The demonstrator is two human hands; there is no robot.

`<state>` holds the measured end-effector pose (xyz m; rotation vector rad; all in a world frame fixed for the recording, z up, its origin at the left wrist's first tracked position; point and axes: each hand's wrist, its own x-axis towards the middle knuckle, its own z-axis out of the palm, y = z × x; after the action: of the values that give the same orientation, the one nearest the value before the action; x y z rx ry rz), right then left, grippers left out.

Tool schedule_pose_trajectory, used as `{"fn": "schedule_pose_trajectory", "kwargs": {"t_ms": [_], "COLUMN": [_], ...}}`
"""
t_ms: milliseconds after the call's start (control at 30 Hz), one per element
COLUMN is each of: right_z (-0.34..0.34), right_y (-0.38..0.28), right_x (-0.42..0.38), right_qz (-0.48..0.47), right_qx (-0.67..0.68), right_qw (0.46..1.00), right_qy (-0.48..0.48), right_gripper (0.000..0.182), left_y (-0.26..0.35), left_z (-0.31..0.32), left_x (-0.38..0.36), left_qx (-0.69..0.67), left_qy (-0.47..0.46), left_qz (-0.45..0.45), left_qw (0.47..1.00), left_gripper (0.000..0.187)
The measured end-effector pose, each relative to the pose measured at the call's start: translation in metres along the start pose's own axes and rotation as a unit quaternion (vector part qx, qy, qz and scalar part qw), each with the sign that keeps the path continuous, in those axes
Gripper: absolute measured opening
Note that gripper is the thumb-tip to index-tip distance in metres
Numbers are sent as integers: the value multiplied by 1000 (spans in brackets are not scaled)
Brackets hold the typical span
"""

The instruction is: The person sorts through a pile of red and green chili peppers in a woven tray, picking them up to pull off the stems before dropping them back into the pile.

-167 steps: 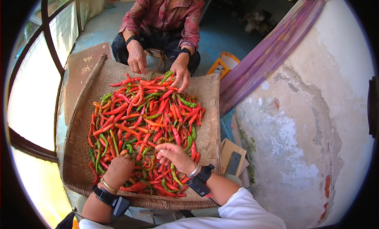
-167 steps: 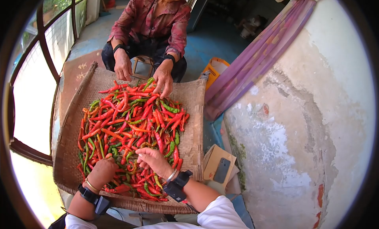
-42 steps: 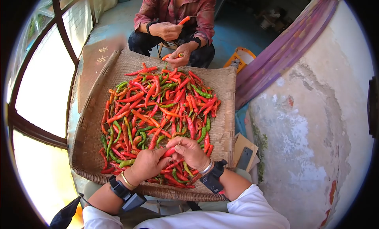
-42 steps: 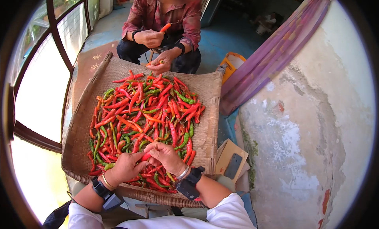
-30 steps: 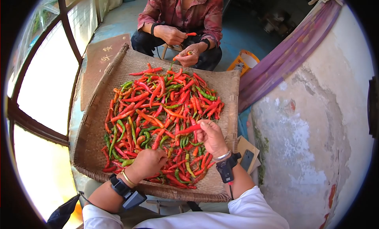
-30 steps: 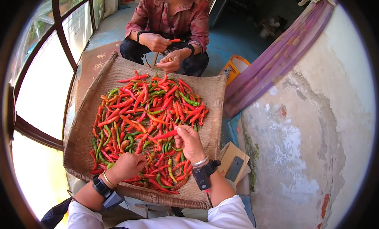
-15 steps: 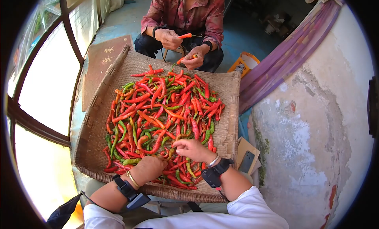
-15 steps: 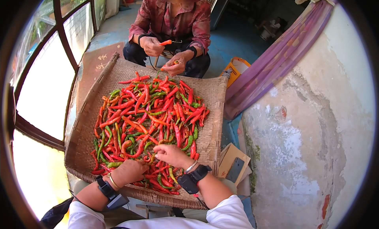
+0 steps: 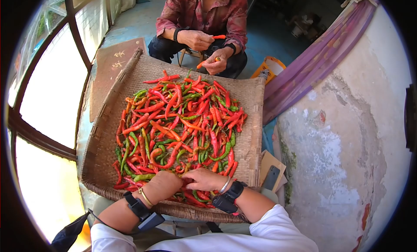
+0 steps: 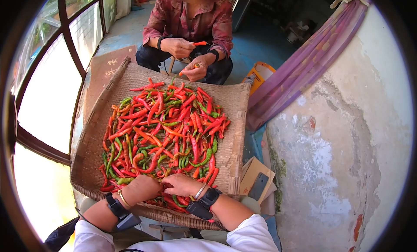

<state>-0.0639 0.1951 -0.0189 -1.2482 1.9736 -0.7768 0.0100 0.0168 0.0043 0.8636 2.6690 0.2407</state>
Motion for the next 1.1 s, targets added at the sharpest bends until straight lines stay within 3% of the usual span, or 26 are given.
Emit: {"fn": "schedule_pose_trajectory", "kwargs": {"t_ms": [133,200,333,400,533,633,700,733,800,900,1000,1033,1100], "right_z": [-3,-5,-10,-11,-25,-49,-67,-75,-86,-77,-64,-60,-55], "right_y": [-9,-14,-16,-16,-17,-12,0,4,1,13,13,10,2], "right_x": [2,2,2,1,-3,-12,-20,-24,-25,-25,-19,-17,-14], "right_qz": [3,30,79,126,180,189,158,80,13,69,122,121,126], "right_qx": [42,156,203,324,316,305,379,492,575,574,538,538,441], "right_qw": [998,984,974,937,931,930,885,816,707,699,774,775,856], "right_qy": [38,79,60,30,-4,77,219,292,411,421,310,310,237], "right_gripper": [33,27,23,21,19,19,23,30,38,41,34,34,30], "left_y": [-1,-2,1,1,2,-5,-14,-18,-26,-27,-24,-24,-25], "left_z": [-11,-11,-17,-18,-36,-44,-42,-38,-29,-22,-24,-25,-28], "left_x": [1,2,2,2,-3,-5,-9,-11,-14,-15,-16,-18,-21], "left_qx": [-28,-75,-112,-151,-180,-174,-126,-127,-71,-57,-68,-68,-62], "left_qy": [81,103,181,224,238,273,249,250,111,51,54,54,49], "left_qz": [-38,-86,-97,-86,-76,-103,-163,-163,-198,-159,-129,-129,-98], "left_qw": [996,988,972,959,951,941,946,946,971,984,988,988,992], "left_gripper": [16,15,15,21,28,25,28,28,36,35,28,28,21]}}
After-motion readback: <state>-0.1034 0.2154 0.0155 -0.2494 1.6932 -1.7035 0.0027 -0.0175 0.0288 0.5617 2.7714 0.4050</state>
